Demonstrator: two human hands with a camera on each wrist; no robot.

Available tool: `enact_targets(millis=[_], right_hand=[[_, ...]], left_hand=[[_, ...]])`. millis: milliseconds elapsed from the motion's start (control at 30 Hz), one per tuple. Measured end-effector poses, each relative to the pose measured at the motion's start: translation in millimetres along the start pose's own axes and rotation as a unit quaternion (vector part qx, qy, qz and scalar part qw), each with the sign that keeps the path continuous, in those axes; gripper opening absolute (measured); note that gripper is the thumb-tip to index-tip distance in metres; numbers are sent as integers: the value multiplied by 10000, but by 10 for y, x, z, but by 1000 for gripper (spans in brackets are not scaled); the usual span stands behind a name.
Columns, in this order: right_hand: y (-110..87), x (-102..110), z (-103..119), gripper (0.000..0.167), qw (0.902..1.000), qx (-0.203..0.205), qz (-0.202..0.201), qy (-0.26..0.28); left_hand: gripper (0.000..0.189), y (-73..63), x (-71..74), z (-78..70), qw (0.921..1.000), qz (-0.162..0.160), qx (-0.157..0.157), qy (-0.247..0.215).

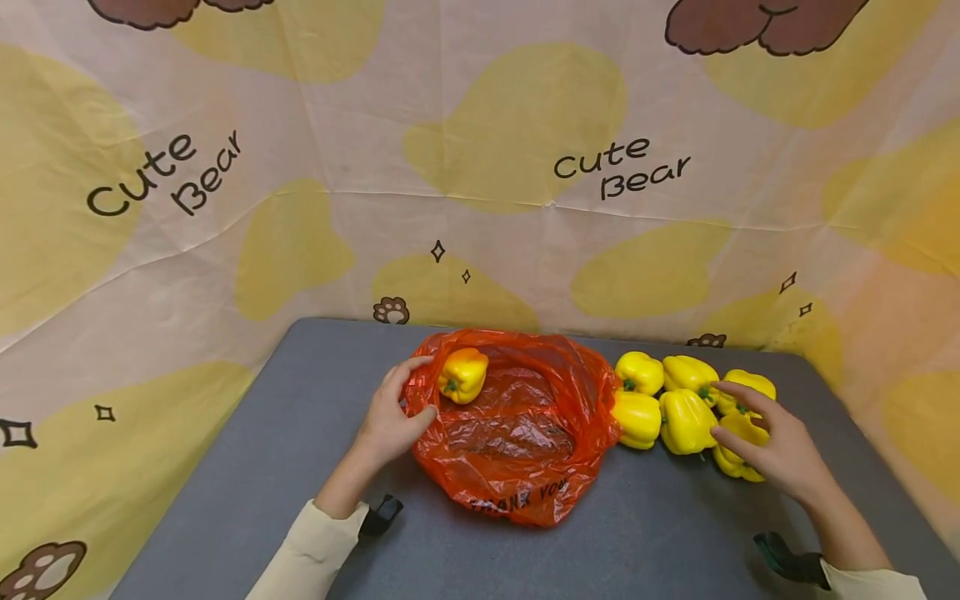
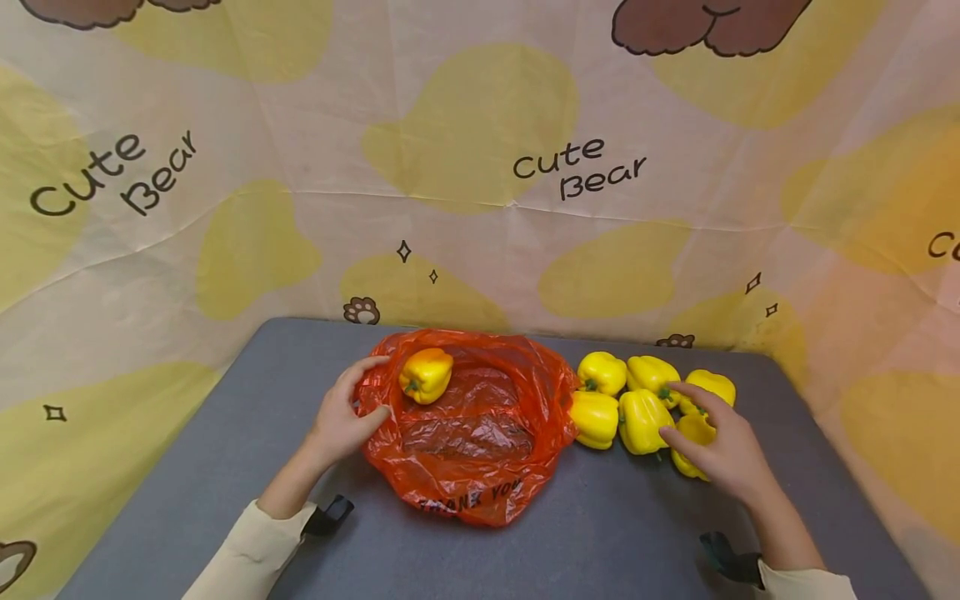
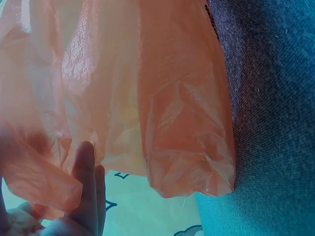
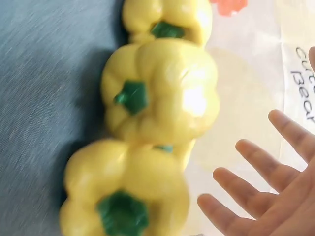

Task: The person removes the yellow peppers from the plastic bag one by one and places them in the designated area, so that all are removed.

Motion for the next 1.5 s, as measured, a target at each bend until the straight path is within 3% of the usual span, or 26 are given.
enact_targets(millis=[500, 833, 1300, 1500], right_hand=[[231, -289, 426, 60, 9968, 620, 85, 491], [413, -506, 658, 57, 9920, 805, 229, 944], [636, -915, 1046, 52, 9665, 1387, 303, 2140], [730, -1157, 1207, 51, 9591, 1276, 579, 2458]], left_hand=[[61, -1, -10, 20, 10000, -6, -10, -17], [61, 6, -7, -5, 10000, -10, -31, -3], [60, 13, -5, -23, 10000, -29, -10, -81], [60, 18, 5, -45, 9997, 9, 114, -192]])
Point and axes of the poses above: each hand's wrist, its own y-axis towards the middle knuckle, its own x-axis out of the back of the hand, z = x × y, the point moved 4 cm from there along y, towards the middle knuckle, and after that the axes turned 11 degrees about y, right-handed, at the moved point
